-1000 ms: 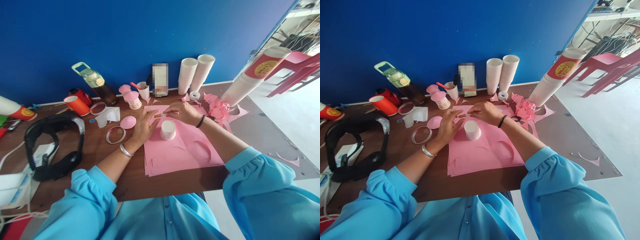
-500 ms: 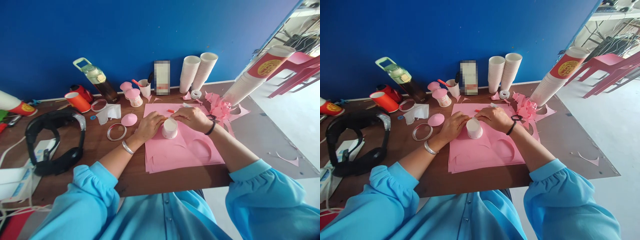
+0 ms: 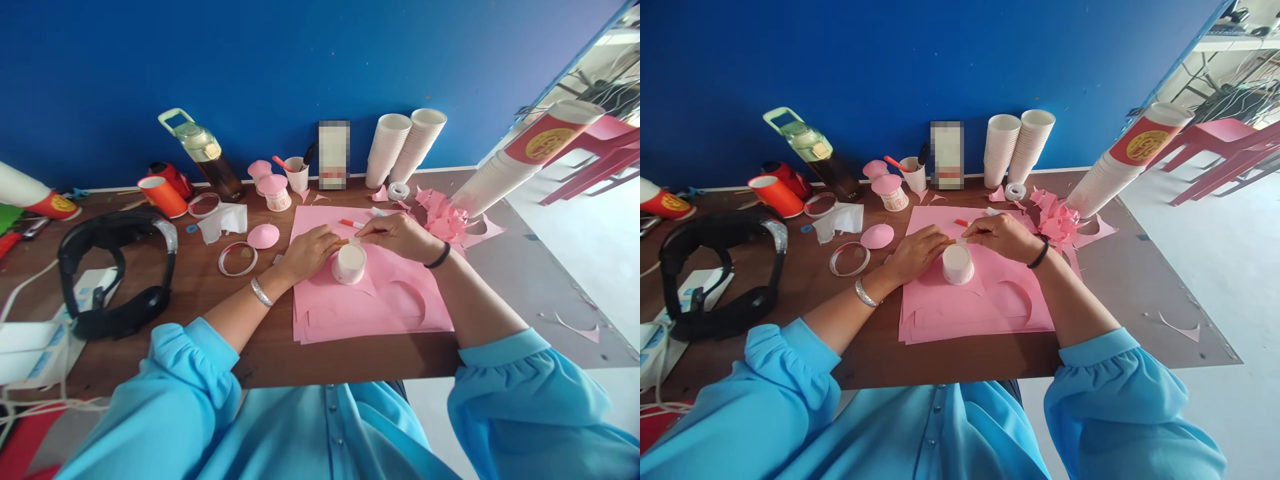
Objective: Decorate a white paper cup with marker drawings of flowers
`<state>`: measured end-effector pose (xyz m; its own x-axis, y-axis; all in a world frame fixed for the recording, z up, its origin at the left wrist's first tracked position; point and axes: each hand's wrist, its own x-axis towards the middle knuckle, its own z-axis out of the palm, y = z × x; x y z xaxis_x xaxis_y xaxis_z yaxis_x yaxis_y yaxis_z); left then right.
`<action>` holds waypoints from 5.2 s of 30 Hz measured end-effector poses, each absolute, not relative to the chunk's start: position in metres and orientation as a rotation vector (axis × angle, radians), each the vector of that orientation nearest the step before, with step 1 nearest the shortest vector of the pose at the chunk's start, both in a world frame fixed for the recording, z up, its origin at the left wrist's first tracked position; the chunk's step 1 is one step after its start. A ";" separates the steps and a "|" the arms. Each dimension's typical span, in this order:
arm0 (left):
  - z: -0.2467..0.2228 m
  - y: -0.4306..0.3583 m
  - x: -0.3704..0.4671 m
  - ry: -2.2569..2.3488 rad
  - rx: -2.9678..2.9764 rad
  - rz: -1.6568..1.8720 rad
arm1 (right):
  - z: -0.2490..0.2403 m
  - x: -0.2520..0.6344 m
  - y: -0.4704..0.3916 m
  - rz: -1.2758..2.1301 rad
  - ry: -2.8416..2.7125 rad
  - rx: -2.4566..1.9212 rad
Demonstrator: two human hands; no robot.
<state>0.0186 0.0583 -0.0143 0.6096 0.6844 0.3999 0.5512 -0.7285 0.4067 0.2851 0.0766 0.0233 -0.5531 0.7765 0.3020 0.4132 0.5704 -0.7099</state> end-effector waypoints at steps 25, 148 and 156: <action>-0.023 0.069 -0.003 1.355 2.480 0.899 | 0.013 0.266 0.038 0.870 -2.289 -1.006; -0.011 0.040 0.016 0.665 1.254 0.654 | 0.033 0.244 -0.016 0.056 -2.070 -0.735; -0.011 0.039 0.016 0.618 1.243 0.670 | 0.033 0.243 -0.015 0.035 -2.086 -0.737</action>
